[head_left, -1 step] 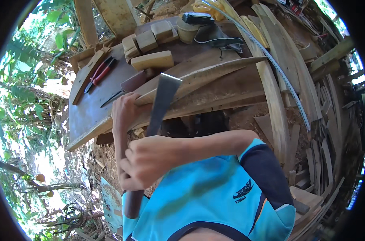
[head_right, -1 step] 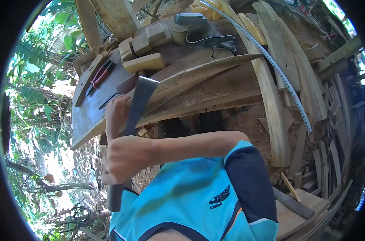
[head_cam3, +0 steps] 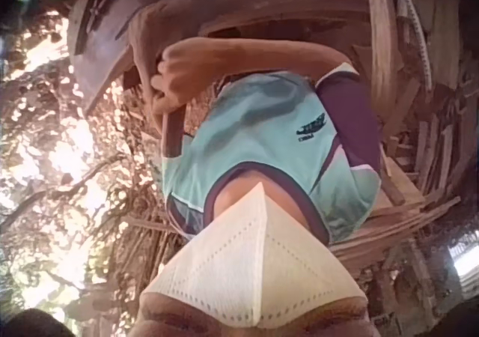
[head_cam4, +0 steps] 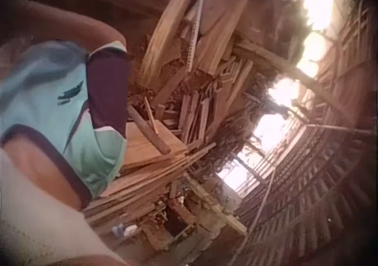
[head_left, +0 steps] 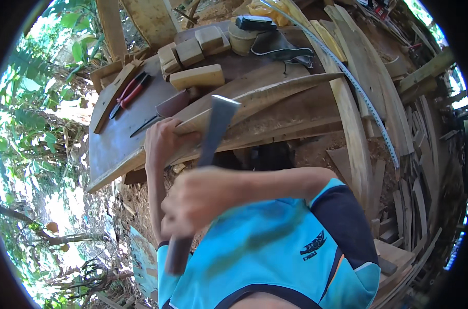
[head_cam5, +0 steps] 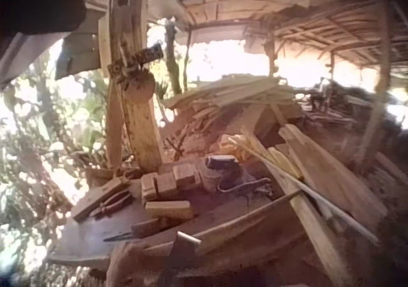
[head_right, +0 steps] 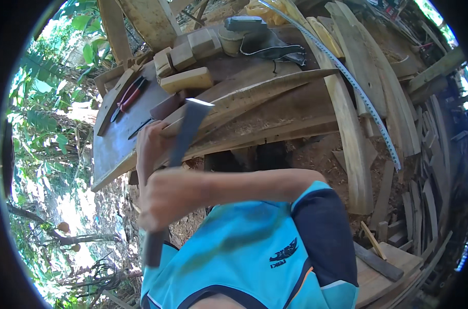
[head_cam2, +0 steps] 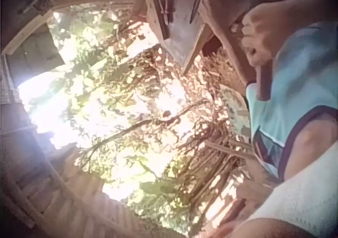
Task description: The person smooths a long wooden plank with sandpaper, then uses a chisel and mallet to carve a small wooden block. They measure the plank with a folding ruler and continue carving the plank with a chisel and mallet.
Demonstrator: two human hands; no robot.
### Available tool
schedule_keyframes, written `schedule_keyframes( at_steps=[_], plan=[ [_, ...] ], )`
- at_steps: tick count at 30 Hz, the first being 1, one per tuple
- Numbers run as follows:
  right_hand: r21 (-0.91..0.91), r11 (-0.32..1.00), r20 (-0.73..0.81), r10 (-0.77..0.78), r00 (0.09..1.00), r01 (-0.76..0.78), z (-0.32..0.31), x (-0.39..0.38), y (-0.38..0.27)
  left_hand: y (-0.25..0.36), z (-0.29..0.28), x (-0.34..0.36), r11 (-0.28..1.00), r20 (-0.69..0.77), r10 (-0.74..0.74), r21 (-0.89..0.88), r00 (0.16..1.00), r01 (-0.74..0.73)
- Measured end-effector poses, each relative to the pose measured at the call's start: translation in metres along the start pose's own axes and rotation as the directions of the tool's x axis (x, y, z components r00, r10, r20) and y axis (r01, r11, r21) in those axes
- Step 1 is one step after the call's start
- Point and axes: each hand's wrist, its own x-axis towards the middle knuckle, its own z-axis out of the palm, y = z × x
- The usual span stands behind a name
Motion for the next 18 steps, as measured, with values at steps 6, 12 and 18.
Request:
schedule_keyframes(
  at_steps=[6,12,18],
  plan=[
    [-0.123,0.979,0.164,0.184,0.969,-0.165,-0.001,-0.033,0.031,0.005,0.002,0.005,1.0,-0.004,0.015,-0.002,1.0,-0.015],
    [0.054,0.993,-0.002,-0.109,0.994,0.109,-0.009,0.015,-0.01,-0.004,0.001,0.007,0.999,0.076,-0.013,-0.044,0.997,0.017],
    [-0.131,0.978,0.14,0.179,0.974,-0.161,0.001,-0.042,0.032,0.001,-0.003,0.006,0.997,-0.017,0.069,-0.032,0.997,-0.07]
  ],
)
